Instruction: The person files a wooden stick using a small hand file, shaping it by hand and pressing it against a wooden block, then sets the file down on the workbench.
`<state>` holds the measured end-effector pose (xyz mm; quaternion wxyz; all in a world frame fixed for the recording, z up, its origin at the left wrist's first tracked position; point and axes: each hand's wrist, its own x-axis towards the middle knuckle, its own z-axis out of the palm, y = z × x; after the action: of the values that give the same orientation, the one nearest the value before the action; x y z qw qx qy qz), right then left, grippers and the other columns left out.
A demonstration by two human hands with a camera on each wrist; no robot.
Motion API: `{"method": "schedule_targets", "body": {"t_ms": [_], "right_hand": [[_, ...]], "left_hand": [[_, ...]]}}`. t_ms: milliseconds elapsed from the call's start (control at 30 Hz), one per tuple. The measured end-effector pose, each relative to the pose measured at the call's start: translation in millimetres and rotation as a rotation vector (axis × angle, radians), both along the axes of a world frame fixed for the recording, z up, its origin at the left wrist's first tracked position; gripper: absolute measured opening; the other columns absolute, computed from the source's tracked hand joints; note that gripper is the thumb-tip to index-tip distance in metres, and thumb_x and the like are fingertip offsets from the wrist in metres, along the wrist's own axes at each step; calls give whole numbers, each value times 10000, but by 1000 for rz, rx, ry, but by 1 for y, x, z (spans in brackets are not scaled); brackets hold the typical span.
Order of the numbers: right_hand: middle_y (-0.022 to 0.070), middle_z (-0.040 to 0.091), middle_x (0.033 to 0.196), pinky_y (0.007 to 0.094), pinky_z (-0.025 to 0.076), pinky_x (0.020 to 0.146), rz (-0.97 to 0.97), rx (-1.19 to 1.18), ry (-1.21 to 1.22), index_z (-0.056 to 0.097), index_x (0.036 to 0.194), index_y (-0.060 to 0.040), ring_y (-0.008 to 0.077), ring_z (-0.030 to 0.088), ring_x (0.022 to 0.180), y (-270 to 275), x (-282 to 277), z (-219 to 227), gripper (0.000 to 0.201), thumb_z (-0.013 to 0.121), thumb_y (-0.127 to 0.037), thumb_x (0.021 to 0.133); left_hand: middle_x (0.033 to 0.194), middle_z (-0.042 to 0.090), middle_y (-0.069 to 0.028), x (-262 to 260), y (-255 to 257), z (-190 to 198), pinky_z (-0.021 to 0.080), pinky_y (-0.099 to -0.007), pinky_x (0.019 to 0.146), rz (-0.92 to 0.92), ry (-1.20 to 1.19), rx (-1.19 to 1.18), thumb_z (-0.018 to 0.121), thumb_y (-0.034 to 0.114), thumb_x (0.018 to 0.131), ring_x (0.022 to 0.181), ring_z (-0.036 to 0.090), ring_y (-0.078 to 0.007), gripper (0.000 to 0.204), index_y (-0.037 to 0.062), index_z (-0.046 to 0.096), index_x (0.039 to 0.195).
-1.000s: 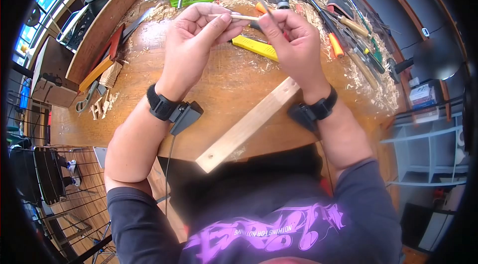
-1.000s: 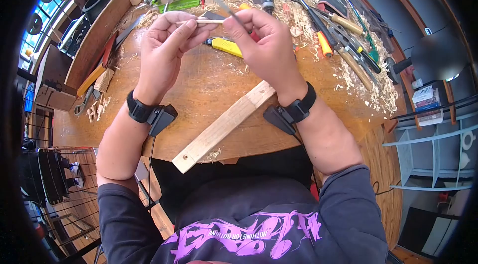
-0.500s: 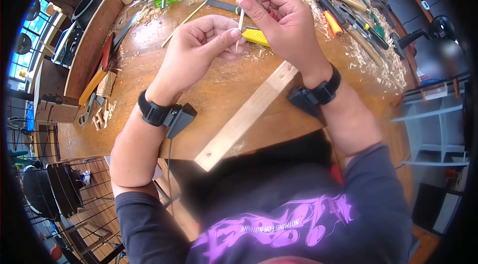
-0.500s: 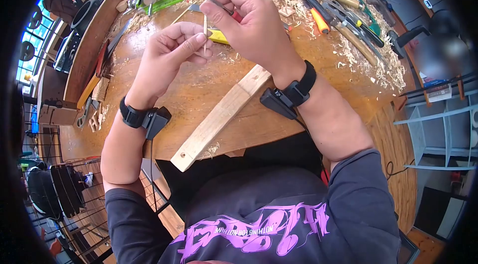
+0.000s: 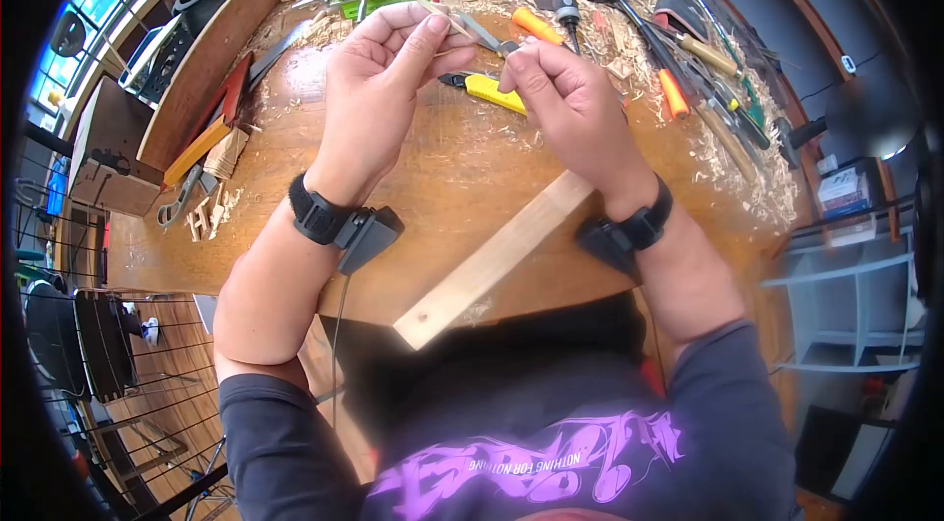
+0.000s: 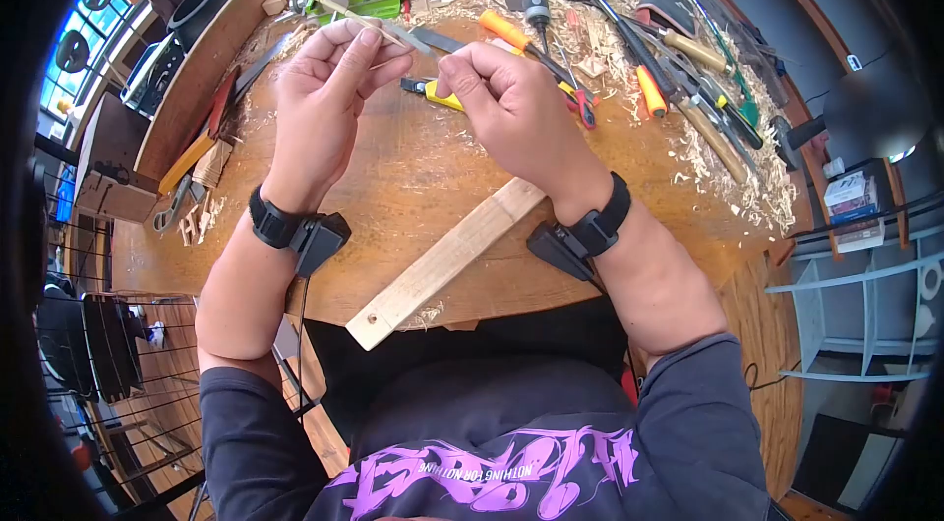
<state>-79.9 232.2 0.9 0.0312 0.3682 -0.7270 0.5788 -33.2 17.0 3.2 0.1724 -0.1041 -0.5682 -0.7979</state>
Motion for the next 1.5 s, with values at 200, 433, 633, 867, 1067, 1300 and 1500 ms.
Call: {"method": "schedule_targets", "body": {"t_ms": [200, 433, 633, 867, 1067, 1300, 1500], "right_hand": [[-25, 557, 688, 279, 373, 580, -10, 62, -16, 739, 959, -20, 57, 457, 625, 0, 2, 3, 340, 619, -279, 1145], [-20, 577, 679, 276, 369, 576, -16, 47, -38, 746, 950, -21, 54, 463, 622, -1, 1, -1, 338, 634, -280, 1135], [-38, 530, 654, 280, 349, 560, -11, 56, -63, 741, 931, -30, 53, 448, 609, 0, 1, -4, 330, 636, -269, 1132], [-54, 499, 639, 280, 336, 557, -1, 63, -99, 732, 900, -39, 51, 427, 601, -1, 2, -2, 352, 632, -281, 1135], [-62, 484, 626, 273, 334, 563, 30, 77, -111, 732, 872, -46, 44, 421, 599, 1, -6, -3, 374, 627, -288, 1137], [-67, 472, 619, 271, 328, 557, 43, 47, -133, 732, 867, -43, 39, 410, 595, 2, -4, -2, 377, 636, -292, 1133], [-72, 474, 612, 271, 332, 552, 55, 40, -151, 737, 858, -39, 38, 413, 592, -4, -1, 0, 384, 638, -288, 1133]], "left_hand": [[1171, 775, -151, 1, -2, -2, 635, -317, 998, 23, 15, -18, 667, 112, 1109, 1081, 782, -217, 221, -45, 668, 1264], [1154, 779, -151, 2, 1, -2, 650, -327, 974, 64, 13, -14, 686, 104, 1096, 1052, 787, -219, 221, -50, 679, 1254], [1131, 783, -141, 3, 0, 0, 664, -297, 927, 50, 19, 46, 710, 44, 1069, 1006, 791, -187, 194, -65, 678, 1226], [1155, 779, -148, 7, 3, -3, 666, -306, 953, 44, 17, 3, 679, 77, 1094, 1048, 788, -206, 215, -60, 688, 1260], [1143, 781, -141, 6, 3, -4, 663, -308, 955, 62, 25, -27, 686, 66, 1088, 1049, 789, -204, 200, -59, 697, 1243], [1126, 777, -130, 4, 3, -11, 658, -306, 959, -3, 27, -38, 671, 49, 1093, 1038, 787, -196, 163, -47, 699, 1221], [1133, 770, -126, 5, 3, -12, 657, -308, 961, -1, 24, -42, 670, 65, 1097, 1042, 781, -190, 174, -50, 695, 1226]]}}
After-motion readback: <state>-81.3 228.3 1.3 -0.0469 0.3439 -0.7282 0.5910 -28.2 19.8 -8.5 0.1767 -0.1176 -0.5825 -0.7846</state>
